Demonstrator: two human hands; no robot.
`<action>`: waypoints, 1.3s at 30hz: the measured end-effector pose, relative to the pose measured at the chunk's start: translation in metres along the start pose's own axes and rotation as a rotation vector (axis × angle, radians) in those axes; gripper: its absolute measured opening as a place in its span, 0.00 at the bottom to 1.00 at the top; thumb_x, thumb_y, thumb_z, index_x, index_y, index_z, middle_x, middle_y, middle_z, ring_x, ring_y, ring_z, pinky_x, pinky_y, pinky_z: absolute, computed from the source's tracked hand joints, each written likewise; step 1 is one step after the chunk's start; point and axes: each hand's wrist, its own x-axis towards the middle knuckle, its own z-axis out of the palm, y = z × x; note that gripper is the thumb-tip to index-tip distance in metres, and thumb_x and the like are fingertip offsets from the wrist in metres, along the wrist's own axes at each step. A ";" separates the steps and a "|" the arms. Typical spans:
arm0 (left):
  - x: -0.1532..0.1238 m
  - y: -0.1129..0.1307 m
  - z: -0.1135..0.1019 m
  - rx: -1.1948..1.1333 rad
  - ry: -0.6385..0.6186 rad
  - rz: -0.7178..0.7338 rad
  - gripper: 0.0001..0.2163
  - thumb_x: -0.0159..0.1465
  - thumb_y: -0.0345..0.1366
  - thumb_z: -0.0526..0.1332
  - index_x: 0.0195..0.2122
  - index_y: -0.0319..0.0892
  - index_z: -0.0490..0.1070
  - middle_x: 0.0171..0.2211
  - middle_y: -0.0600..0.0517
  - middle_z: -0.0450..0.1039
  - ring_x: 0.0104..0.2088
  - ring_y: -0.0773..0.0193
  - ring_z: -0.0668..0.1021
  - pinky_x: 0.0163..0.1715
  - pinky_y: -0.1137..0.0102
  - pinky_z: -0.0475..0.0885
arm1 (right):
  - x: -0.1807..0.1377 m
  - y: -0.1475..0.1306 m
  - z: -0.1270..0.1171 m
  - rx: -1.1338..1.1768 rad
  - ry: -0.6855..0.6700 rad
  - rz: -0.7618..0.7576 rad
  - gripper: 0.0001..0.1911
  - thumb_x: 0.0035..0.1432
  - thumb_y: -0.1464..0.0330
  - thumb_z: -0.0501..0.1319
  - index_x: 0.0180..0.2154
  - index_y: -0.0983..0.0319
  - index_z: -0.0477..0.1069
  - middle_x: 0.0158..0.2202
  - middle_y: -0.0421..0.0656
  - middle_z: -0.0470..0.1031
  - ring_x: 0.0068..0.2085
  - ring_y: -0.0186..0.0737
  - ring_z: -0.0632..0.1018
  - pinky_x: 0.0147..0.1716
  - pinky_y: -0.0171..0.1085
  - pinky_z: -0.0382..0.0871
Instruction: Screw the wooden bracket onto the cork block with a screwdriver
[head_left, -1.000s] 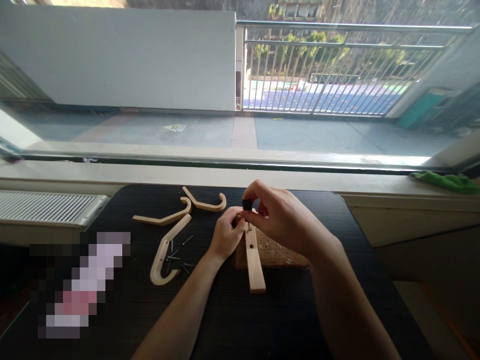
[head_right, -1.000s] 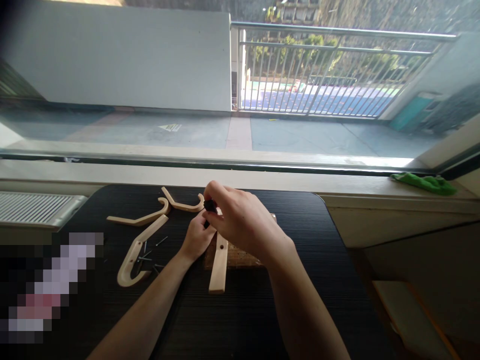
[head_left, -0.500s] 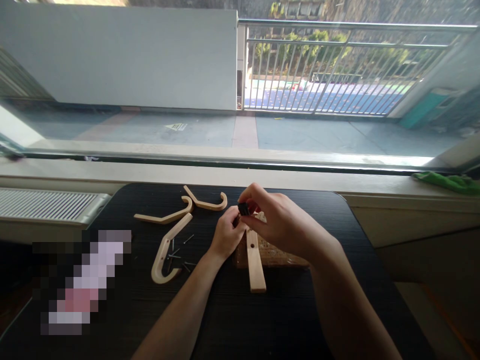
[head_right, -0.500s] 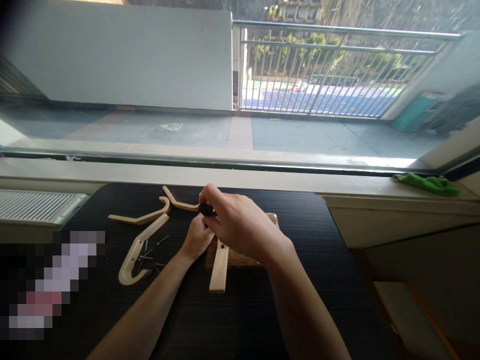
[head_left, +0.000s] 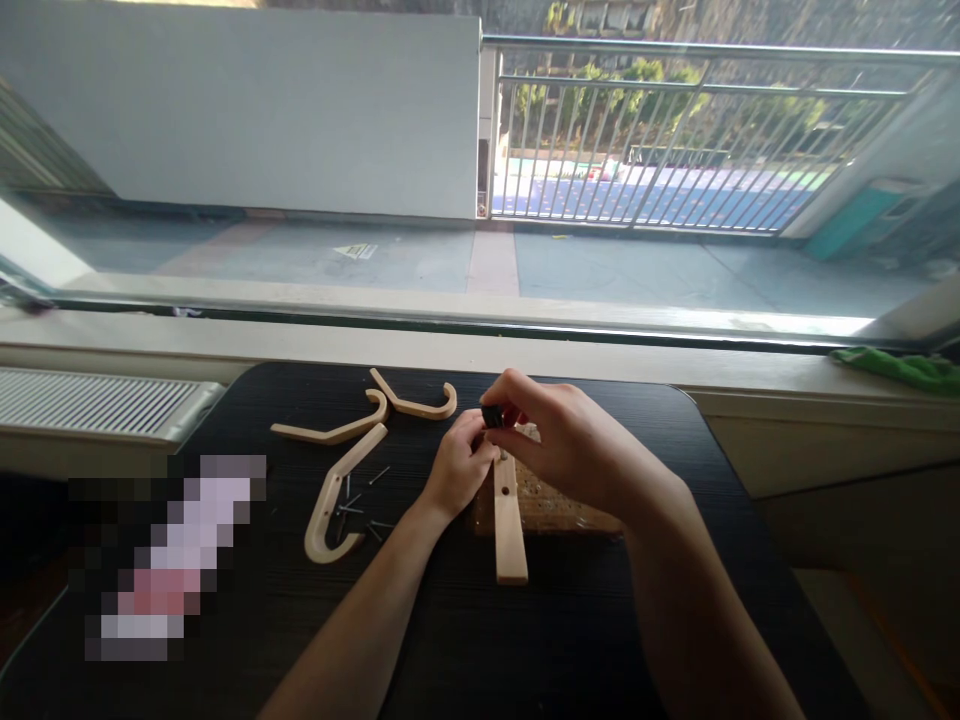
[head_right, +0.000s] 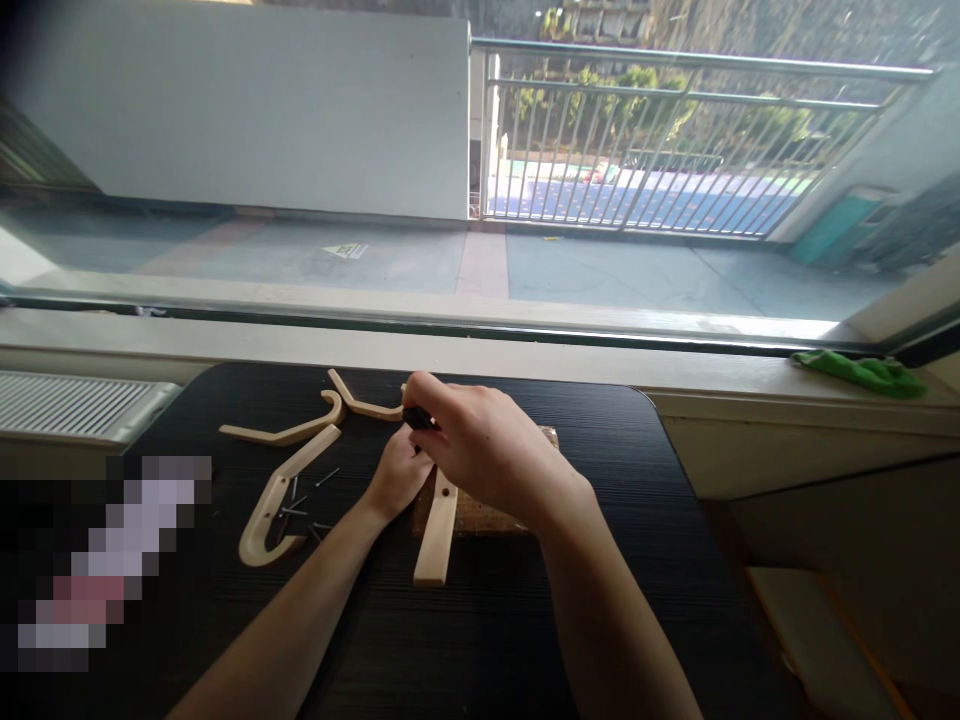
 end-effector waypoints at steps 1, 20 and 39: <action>0.000 -0.001 0.000 -0.008 0.001 0.007 0.10 0.60 0.28 0.57 0.37 0.40 0.77 0.41 0.49 0.77 0.44 0.58 0.77 0.46 0.68 0.72 | 0.000 0.000 0.000 0.002 0.000 -0.003 0.08 0.60 0.75 0.63 0.40 0.60 0.66 0.32 0.39 0.74 0.32 0.36 0.74 0.32 0.33 0.63; 0.001 -0.001 0.000 -0.034 -0.045 0.017 0.14 0.60 0.25 0.55 0.43 0.39 0.76 0.45 0.48 0.77 0.46 0.58 0.76 0.49 0.68 0.71 | 0.001 0.004 0.002 -0.020 -0.005 0.002 0.12 0.60 0.74 0.63 0.46 0.62 0.68 0.34 0.42 0.77 0.33 0.36 0.75 0.33 0.34 0.65; 0.001 -0.003 0.001 -0.036 -0.029 -0.014 0.08 0.62 0.29 0.55 0.34 0.39 0.74 0.35 0.49 0.75 0.37 0.59 0.76 0.41 0.68 0.72 | 0.001 0.003 0.002 0.012 0.004 -0.044 0.19 0.62 0.74 0.60 0.54 0.62 0.74 0.48 0.47 0.80 0.47 0.45 0.80 0.44 0.40 0.72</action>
